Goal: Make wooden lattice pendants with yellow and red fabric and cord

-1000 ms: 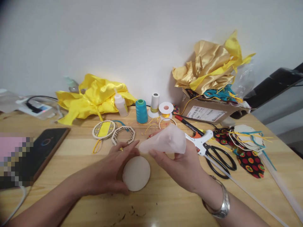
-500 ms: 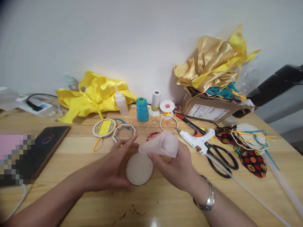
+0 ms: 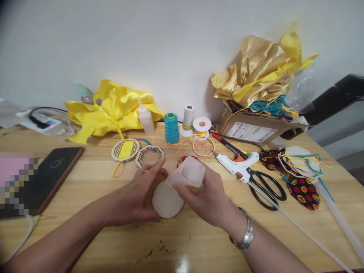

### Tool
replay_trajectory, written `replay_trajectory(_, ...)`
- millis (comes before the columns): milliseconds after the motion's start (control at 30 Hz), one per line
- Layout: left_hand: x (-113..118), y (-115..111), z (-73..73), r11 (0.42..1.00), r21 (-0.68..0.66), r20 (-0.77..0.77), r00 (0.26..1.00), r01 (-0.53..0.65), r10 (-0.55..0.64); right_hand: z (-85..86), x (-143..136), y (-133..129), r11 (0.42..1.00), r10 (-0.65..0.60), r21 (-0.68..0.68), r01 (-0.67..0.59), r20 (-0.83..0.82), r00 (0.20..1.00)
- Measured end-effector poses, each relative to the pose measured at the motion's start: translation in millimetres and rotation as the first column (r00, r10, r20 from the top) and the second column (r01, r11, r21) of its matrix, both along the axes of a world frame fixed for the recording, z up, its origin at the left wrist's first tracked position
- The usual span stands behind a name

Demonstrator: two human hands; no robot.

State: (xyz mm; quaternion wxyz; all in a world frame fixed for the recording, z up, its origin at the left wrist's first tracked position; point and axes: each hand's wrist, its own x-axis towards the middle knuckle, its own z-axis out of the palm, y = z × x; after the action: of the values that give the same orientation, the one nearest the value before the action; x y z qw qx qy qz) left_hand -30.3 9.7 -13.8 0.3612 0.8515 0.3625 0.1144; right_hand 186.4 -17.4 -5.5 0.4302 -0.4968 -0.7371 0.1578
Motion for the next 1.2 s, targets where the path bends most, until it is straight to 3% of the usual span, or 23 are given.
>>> replay_trajectory(633, 0.1, -2.0, 0.2, 1.000, -0.003, -0.029, 0.999, -0.024, 0.023, -3.6, -3.8, 3.1, 0.999, -0.013, -0.042, 0.014, 0.014, 1.000)
replay_trajectory(933, 0.1, -2.9, -2.2, 1.000, 0.022, -0.053, 0.999, -0.013, 0.014, -3.4, 3.2, 4.9, 0.999, -0.019, 0.028, 0.017, 0.049, 0.999)
replay_trajectory(1200, 0.8, -3.3, -1.3, 1.000, 0.010, -0.061, 0.998, -0.024, 0.024, -1.8, 9.4, 4.5, 1.000, -0.007, 0.008, 0.007, 0.106, 0.994)
